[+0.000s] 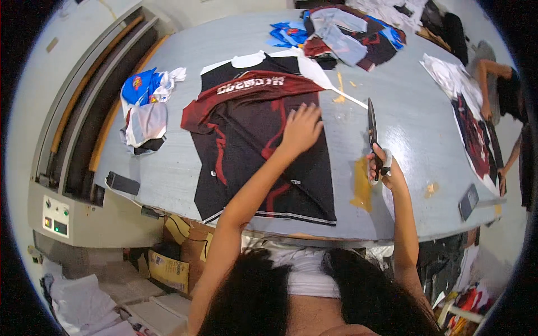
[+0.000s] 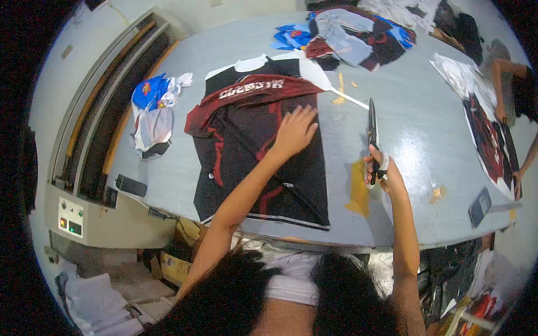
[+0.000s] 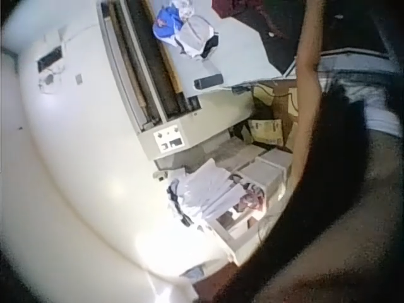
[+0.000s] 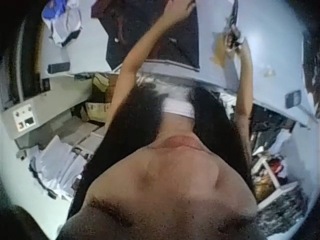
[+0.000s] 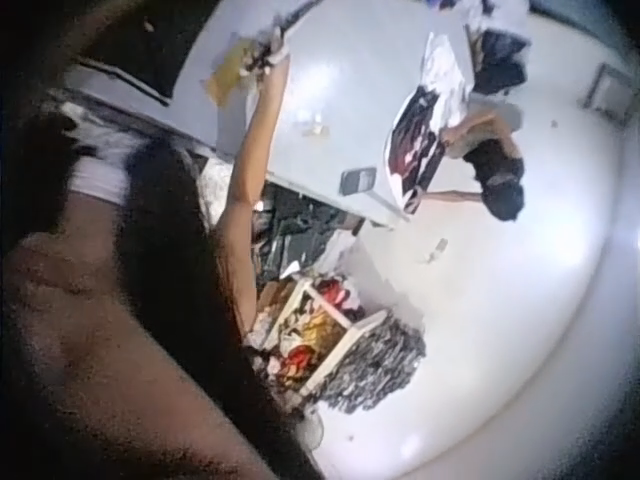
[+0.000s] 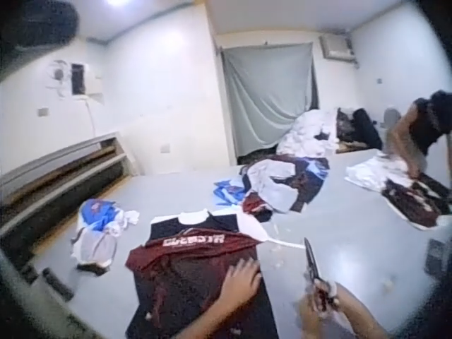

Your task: Sorting and cutting patterned garment fabric with scissors on a large table.

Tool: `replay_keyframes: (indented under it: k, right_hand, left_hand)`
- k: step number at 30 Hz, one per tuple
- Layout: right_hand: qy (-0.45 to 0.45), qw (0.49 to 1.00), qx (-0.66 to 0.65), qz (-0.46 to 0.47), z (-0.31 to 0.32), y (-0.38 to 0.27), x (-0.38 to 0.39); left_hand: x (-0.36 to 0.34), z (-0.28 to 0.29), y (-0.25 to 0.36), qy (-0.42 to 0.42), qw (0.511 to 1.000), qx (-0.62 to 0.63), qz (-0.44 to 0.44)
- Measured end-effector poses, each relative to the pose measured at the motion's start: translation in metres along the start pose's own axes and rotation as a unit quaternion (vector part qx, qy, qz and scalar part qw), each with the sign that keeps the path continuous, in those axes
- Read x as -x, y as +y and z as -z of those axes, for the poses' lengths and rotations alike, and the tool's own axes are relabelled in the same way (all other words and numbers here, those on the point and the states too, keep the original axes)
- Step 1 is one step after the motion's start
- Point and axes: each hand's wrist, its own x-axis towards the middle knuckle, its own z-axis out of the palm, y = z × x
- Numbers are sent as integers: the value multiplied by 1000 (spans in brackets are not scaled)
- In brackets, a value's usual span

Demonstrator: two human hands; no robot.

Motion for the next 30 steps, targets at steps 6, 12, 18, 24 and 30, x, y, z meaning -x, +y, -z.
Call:
replay_keyframes:
  k: [6, 12, 18, 24, 30]
  right_hand:
    - [99, 993, -14, 58, 51, 28, 78]
    - [56, 969, -152, 186, 122, 86, 126]
    - [186, 930, -174, 264, 98, 85, 115]
    - [154, 914, -251, 280, 94, 74, 118]
    - [165, 904, -273, 285, 97, 81, 119]
  left_hand:
    - [66, -8, 57, -188, 979, -37, -73]
    - [81, 135, 101, -624, 749, 98, -201]
    - [-34, 82, 53, -493, 866, 8, -81]
    - [-78, -98, -21, -162, 979, -99, 70]
    - [-106, -155, 85, -160, 984, -27, 71]
